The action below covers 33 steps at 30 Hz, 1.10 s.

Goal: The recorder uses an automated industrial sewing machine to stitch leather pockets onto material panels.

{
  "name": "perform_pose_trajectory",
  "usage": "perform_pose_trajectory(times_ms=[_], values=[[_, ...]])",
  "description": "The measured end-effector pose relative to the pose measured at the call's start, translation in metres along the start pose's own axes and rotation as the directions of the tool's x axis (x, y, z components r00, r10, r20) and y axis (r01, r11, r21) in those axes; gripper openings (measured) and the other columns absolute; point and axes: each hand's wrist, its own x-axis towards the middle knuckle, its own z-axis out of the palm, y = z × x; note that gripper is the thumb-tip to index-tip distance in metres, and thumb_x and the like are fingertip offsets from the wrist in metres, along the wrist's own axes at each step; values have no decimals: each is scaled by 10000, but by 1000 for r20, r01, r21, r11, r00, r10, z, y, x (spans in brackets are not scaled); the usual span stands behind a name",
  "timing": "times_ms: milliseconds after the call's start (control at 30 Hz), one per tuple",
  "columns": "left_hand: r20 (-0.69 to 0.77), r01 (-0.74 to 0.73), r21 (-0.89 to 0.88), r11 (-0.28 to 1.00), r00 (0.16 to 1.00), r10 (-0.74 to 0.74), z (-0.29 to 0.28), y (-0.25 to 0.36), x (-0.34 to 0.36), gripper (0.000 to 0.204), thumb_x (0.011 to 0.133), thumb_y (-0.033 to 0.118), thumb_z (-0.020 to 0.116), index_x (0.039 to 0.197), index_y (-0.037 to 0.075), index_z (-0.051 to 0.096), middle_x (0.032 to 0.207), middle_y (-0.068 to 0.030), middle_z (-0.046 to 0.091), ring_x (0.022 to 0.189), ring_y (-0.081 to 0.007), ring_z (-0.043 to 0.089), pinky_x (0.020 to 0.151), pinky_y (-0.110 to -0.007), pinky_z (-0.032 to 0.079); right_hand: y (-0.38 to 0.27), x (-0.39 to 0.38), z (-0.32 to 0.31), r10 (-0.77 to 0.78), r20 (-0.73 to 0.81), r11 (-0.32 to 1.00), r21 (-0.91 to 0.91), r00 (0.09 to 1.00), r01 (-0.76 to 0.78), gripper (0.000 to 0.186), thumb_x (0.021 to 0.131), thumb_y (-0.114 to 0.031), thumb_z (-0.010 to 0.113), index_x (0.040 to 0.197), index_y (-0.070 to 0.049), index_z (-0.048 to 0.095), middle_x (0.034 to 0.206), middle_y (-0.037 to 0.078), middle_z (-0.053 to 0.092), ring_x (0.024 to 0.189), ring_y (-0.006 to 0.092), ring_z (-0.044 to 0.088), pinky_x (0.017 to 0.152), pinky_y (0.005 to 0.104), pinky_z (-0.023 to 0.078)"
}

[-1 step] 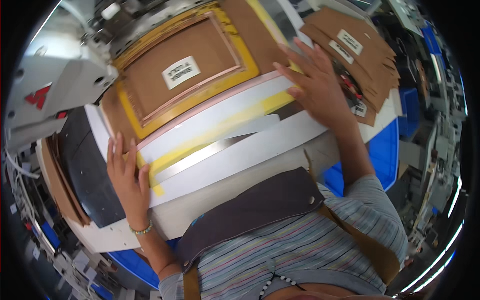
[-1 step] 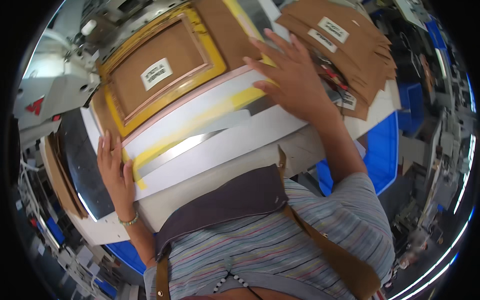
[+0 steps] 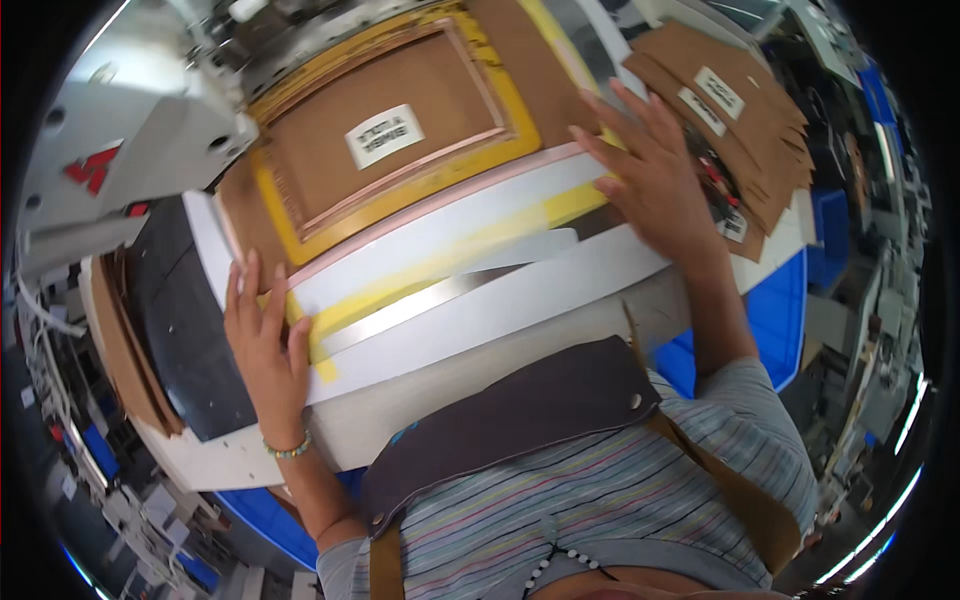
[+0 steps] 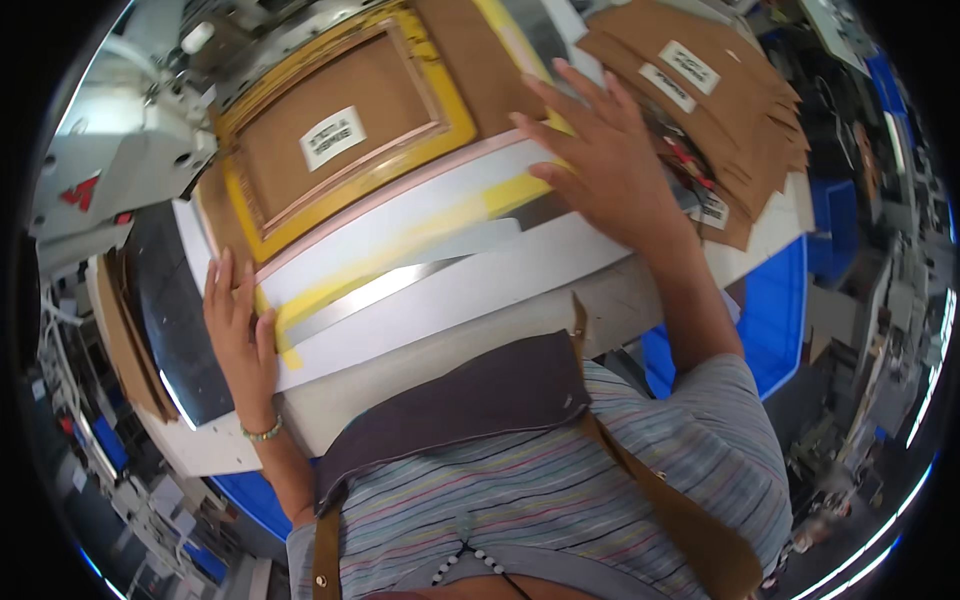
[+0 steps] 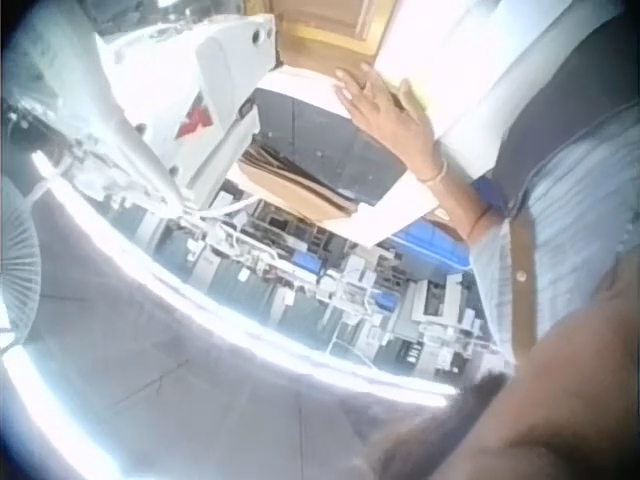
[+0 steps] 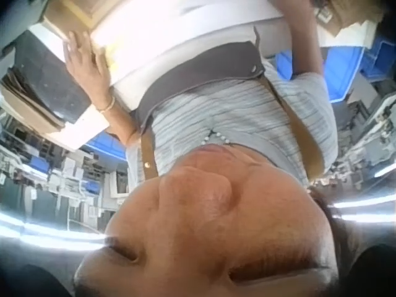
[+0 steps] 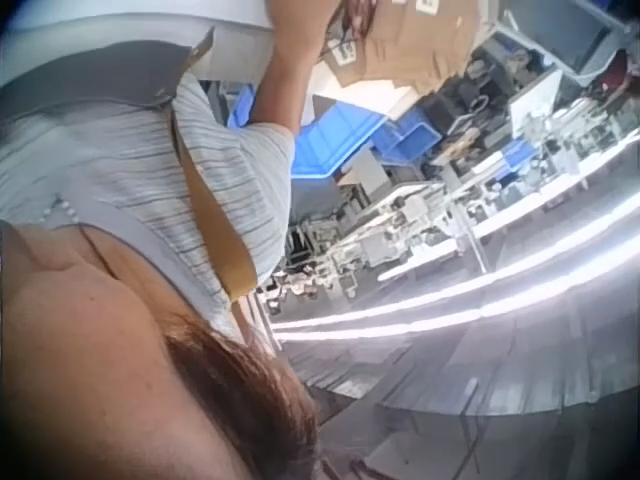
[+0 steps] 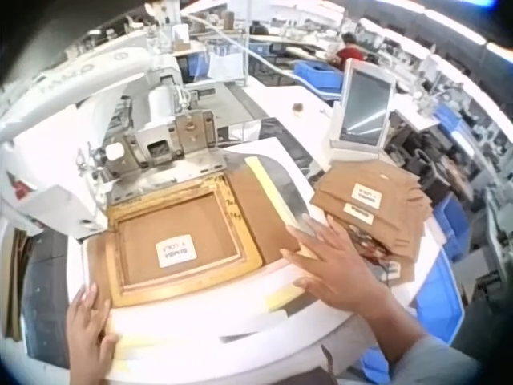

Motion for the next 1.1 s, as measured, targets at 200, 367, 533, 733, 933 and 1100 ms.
perform_pose_trajectory(times_ms=[200, 367, 533, 733, 933, 1100], values=[[7, 23, -12, 1000, 1000, -23, 1, 0, 2, 548, 958, 245, 749, 1484, 118, 660, 1684, -120, 469, 1573, -382, 377, 1255, -493, 309, -3, -1, -7, -6, -15, 1000, -18, 1000, 6, 459, 1015, -322, 662, 1405, -83, 702, 1648, 76, 513, 1602, 329, 337, 1311, 569, 199], [-12, 54, -46, 997, 998, -55, 0, -3, -1, 532, 954, 239, 756, 1467, 124, 675, 1675, -119, 482, 1561, -376, 399, 1251, -488, 328, -1, 2, -1, -13, -23, 1000, 21, 1000, 14, 489, 1038, -378, 618, 1409, -69, 695, 1648, 81, 513, 1598, 341, 340, 1309, 581, 210], [-27, 53, -93, 994, 998, -56, 0, -8, 1, 503, 933, 199, 770, 1422, 108, 704, 1647, -141, 512, 1536, -379, 442, 1227, -483, 377, -1, 3, -1, -27, 0, 1000, 2, 1000, 27, 530, 1073, -437, 549, 1420, -60, 684, 1632, 86, 532, 1594, 347, 346, 1307, 585, 212], [-29, 57, -82, 995, 998, -60, 0, -8, 1, 497, 922, 179, 777, 1408, 100, 712, 1640, -149, 519, 1536, -377, 443, 1230, -483, 372, 0, 4, -2, -28, 0, 1000, 5, 1000, 28, 564, 1105, -478, 485, 1427, -58, 680, 1617, 99, 547, 1582, 356, 368, 1301, 584, 217], [-9, 81, -90, 993, 997, -82, -2, -6, 2, 537, 896, 80, 767, 1429, 104, 707, 1630, -156, 529, 1537, -376, 448, 1259, -486, 357, -1, 4, -3, -23, -3, 999, 29, 1000, 23, 556, 1104, -470, 492, 1420, -54, 683, 1612, 106, 550, 1576, 366, 377, 1298, 587, 223], [-52, 45, -57, 997, 997, -48, -1, -8, 5, 595, 950, 236, 737, 1520, 108, 623, 1668, -130, 489, 1585, -368, 367, 1268, -505, 322, 0, 5, -3, -30, 1, 999, 31, 1000, 30, 542, 1096, -451, 516, 1422, -51, 680, 1617, 108, 545, 1573, 370, 381, 1299, 589, 221]])
